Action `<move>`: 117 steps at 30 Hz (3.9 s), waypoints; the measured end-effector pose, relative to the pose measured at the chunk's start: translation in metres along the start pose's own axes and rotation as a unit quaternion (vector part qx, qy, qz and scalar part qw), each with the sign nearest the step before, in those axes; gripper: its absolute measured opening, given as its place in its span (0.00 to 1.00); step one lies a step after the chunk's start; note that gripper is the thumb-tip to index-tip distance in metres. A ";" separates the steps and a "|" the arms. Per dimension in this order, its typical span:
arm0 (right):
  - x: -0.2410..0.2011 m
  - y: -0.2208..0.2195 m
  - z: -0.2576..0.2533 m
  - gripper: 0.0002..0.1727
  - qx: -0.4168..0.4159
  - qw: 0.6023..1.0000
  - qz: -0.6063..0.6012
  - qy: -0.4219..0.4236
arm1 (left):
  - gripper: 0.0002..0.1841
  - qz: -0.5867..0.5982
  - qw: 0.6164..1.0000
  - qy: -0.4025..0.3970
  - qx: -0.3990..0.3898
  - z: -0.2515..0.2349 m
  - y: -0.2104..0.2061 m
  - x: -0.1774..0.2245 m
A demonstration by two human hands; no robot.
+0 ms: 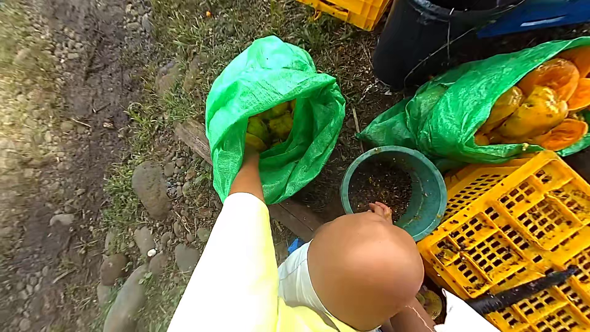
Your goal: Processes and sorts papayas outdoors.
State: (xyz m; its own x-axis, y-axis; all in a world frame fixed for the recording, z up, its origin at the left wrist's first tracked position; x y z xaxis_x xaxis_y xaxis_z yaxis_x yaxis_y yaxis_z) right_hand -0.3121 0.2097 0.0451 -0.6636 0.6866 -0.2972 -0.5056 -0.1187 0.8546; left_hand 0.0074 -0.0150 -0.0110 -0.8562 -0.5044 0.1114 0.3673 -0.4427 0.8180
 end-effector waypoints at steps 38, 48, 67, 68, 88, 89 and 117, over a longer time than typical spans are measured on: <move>0.002 -0.016 0.001 0.19 0.037 0.999 0.000 -0.008 | 0.32 0.169 0.979 0.092 -0.063 -0.091 0.034 -0.024; 0.019 -0.031 -0.001 0.18 0.100 0.994 -0.002 0.043 | 0.39 0.241 0.964 0.052 -0.096 -0.112 -0.005 -0.044; 0.030 -0.045 -0.006 0.18 0.086 0.994 0.012 0.059 | 0.28 0.265 0.931 0.155 -0.198 -0.090 -0.046 0.009; 0.031 -0.046 -0.007 0.18 0.082 0.995 0.011 0.060 | 0.28 0.292 0.923 0.159 -0.191 -0.089 -0.048 0.005; 0.004 0.002 -0.009 0.24 -0.131 0.991 0.010 -0.027 | 0.24 0.537 0.800 -0.067 -0.260 0.016 0.041 0.060; -0.001 0.016 -0.003 0.25 -0.147 0.989 0.006 -0.032 | 0.26 0.531 0.794 -0.088 -0.284 0.031 0.044 0.062; 0.232 0.133 0.055 0.25 0.197 0.873 -0.281 -0.346 | 0.30 0.559 0.696 -0.085 -0.444 0.391 -0.132 0.274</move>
State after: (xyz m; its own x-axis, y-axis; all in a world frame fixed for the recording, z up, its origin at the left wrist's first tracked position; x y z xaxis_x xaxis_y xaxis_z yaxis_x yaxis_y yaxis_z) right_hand -0.5029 0.3928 0.1134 0.1897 0.8419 -0.5052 -0.3241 0.5394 0.7772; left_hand -0.4182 0.1948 0.1321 0.1409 -0.8395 0.5247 0.8532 -0.1659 -0.4945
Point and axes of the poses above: each hand's wrist, its own z-axis away from the middle knuckle, its own y-axis out of the back of the hand, x = y × z, the point moved 2 cm from there along -z, towards the middle knuckle, and after that the axes turned 1 degree about -x, right-handed, at the moved point
